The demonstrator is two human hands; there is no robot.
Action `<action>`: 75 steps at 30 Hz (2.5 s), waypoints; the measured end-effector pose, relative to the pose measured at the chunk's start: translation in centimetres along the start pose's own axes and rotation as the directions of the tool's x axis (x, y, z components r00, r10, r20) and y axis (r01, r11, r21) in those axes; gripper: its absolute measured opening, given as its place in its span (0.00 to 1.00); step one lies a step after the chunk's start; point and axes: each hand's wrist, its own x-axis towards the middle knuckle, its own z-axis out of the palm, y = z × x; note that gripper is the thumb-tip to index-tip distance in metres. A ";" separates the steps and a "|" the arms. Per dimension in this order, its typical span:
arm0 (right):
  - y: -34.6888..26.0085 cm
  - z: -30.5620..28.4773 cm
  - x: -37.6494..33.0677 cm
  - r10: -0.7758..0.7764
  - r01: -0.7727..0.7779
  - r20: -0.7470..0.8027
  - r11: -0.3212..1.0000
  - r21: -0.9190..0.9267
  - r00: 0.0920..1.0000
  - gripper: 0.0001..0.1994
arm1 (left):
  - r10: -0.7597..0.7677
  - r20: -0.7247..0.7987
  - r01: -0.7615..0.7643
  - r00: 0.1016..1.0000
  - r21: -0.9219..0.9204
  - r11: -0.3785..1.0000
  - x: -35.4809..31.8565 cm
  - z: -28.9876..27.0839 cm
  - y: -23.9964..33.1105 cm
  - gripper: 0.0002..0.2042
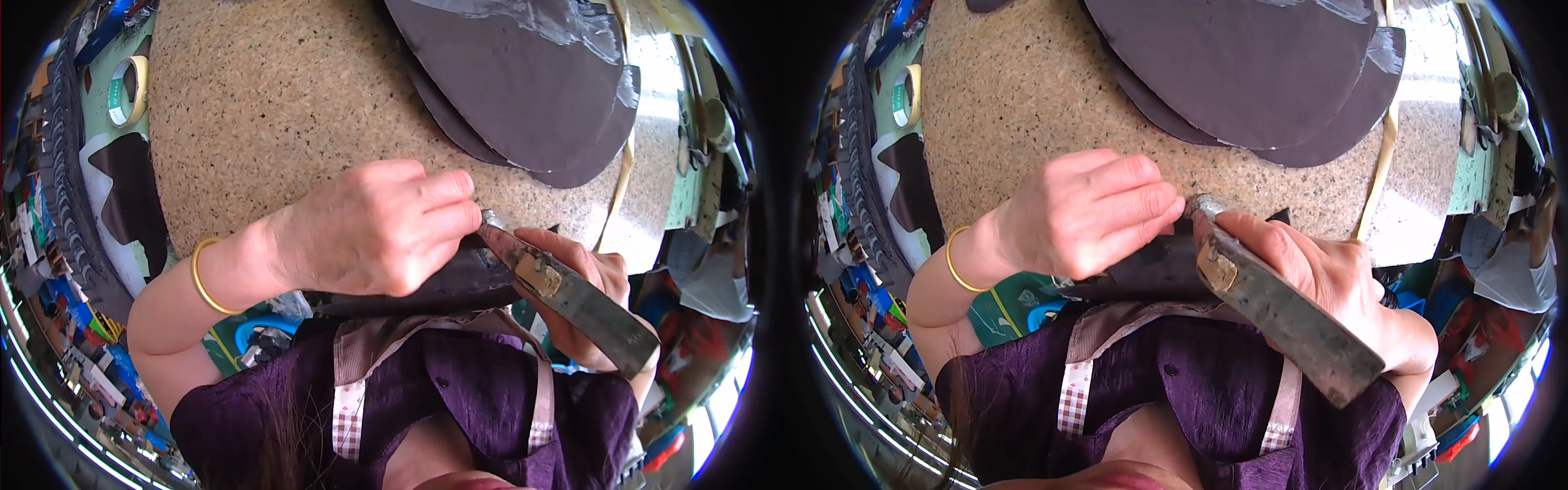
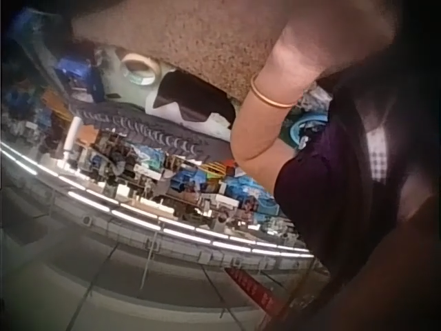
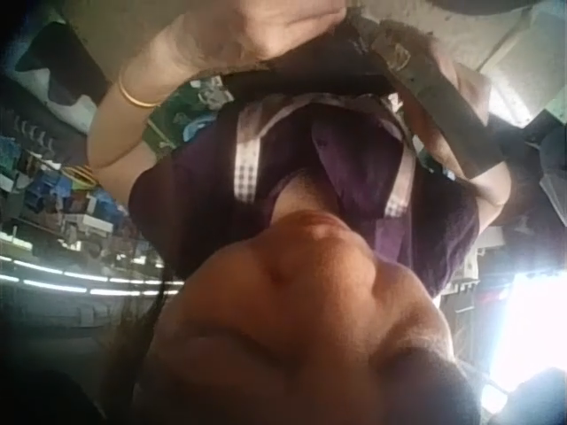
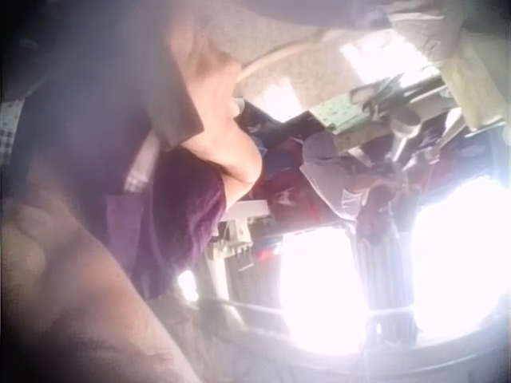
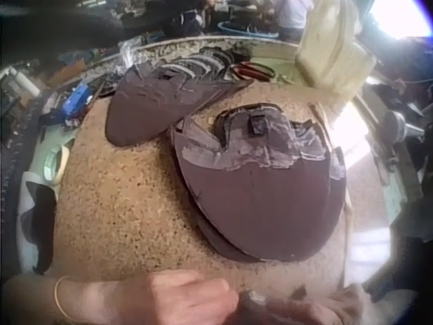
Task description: The person attaches components to a shoe upper on a stone workstation using a hammer and a small tool.
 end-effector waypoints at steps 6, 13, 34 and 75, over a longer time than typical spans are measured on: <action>-0.6 -0.9 0.8 -0.055 0.057 0.078 0.998 -0.034 0.995 0.21 | -0.273 -0.089 0.252 0.958 -0.201 0.947 -0.8 0.2 0.0 0.10; -0.1 -0.8 2.1 -0.180 0.181 0.077 0.983 -0.010 0.981 0.18 | -0.281 -0.175 0.265 0.944 -0.110 0.958 -0.9 0.4 0.7 0.09; -0.3 -0.8 2.7 -0.211 0.222 0.103 0.969 -0.110 0.972 0.18 | -0.373 -0.251 0.386 0.893 0.001 0.923 -1.7 0.8 2.8 0.12; -1.9 -0.9 3.6 -0.170 0.172 0.025 0.973 -0.153 0.985 0.18 | -0.497 -0.310 0.548 0.810 0.098 0.831 -2.9 1.1 5.6 0.09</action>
